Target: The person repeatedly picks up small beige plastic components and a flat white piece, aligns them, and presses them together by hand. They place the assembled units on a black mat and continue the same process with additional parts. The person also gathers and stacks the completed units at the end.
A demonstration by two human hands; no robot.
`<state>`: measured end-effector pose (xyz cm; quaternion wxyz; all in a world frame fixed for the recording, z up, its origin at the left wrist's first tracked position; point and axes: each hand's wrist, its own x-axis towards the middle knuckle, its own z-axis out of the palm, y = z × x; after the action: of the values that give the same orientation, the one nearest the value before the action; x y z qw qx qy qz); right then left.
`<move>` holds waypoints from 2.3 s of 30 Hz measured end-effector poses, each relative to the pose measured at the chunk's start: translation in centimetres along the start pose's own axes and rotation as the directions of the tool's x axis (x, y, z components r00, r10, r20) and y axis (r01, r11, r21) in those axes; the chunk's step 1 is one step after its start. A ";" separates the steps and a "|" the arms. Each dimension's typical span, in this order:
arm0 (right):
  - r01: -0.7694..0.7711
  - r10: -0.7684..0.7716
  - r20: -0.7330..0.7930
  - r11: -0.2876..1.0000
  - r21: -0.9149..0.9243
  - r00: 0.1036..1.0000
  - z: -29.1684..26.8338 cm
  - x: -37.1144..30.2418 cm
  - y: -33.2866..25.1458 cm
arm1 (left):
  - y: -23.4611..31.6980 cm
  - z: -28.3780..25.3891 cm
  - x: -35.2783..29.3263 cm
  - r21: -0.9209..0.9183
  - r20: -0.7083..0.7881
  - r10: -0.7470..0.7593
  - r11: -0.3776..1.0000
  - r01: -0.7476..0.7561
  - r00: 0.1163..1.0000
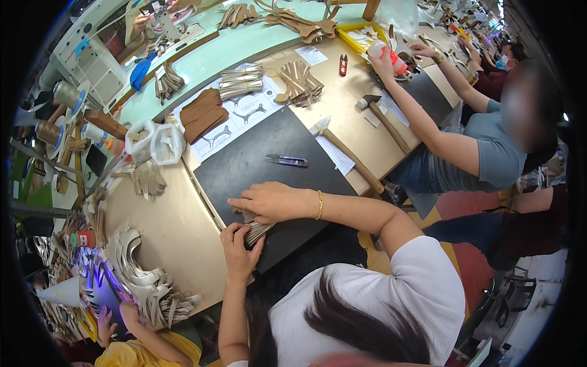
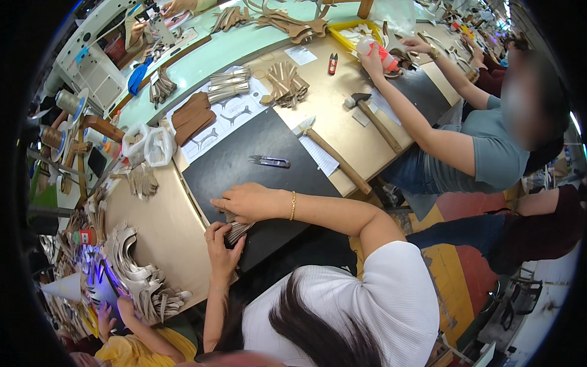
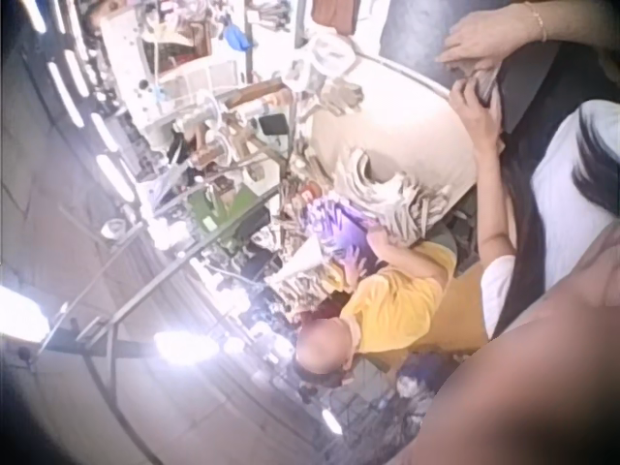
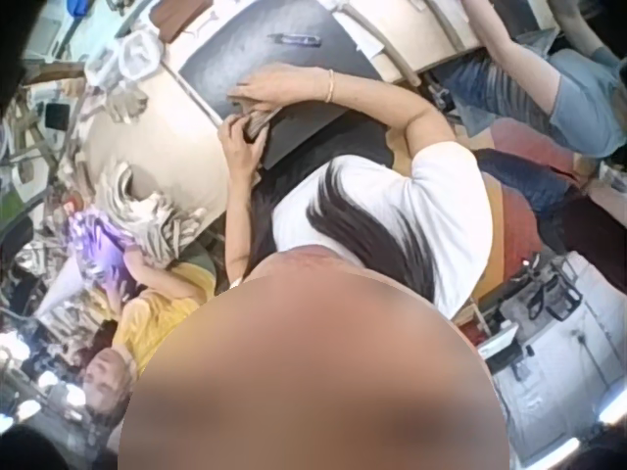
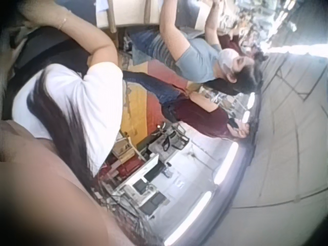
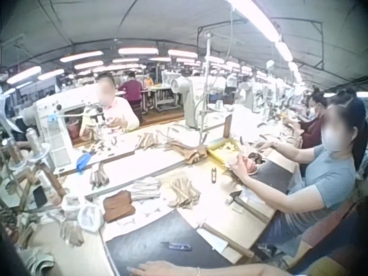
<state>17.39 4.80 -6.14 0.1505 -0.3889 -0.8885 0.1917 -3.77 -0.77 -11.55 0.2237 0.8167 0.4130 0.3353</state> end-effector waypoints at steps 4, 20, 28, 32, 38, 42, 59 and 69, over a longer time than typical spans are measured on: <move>0.013 -0.012 0.016 0.999 -0.044 1.000 0.1 0.8 0.0 | 0.5 -0.2 0.3 0.058 -0.006 0.010 0.998 -0.010 1.000; -0.092 0.082 -0.092 0.990 -0.110 0.992 0.5 -0.4 1.3 | 1.2 -0.3 1.1 0.174 0.080 -0.035 0.984 0.020 0.996; -0.093 0.089 -0.071 0.994 -0.061 0.994 0.5 -0.5 1.7 | 0.3 -1.1 1.9 0.133 0.057 0.026 0.991 -0.033 0.998; -0.126 0.123 0.034 0.987 0.101 0.992 -0.6 -1.7 1.7 | 0.0 -0.6 2.1 0.078 0.131 0.038 0.996 -0.048 0.991; -0.187 0.164 0.100 0.932 0.309 0.981 -2.1 -3.0 2.3 | 0.2 0.1 2.2 0.038 0.121 0.049 0.998 -0.054 0.991; -0.242 0.230 0.080 0.873 0.423 0.970 -2.2 -3.3 2.7 | 0.5 0.3 2.4 0.007 0.097 0.031 0.999 -0.032 0.995; -0.172 0.159 0.067 0.940 0.295 0.985 -1.2 -1.4 1.2 | 0.2 0.5 0.2 0.005 -0.070 -0.018 1.000 0.018 0.997; -0.172 0.152 0.150 0.976 0.133 0.977 -1.5 0.4 0.6 | 1.8 0.6 0.3 0.049 -0.063 -0.124 0.991 0.127 0.990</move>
<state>18.16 5.79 -5.08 0.1003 -0.4338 -0.8457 0.2941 -2.31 -1.60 -10.68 0.2102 0.7844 0.4787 0.3337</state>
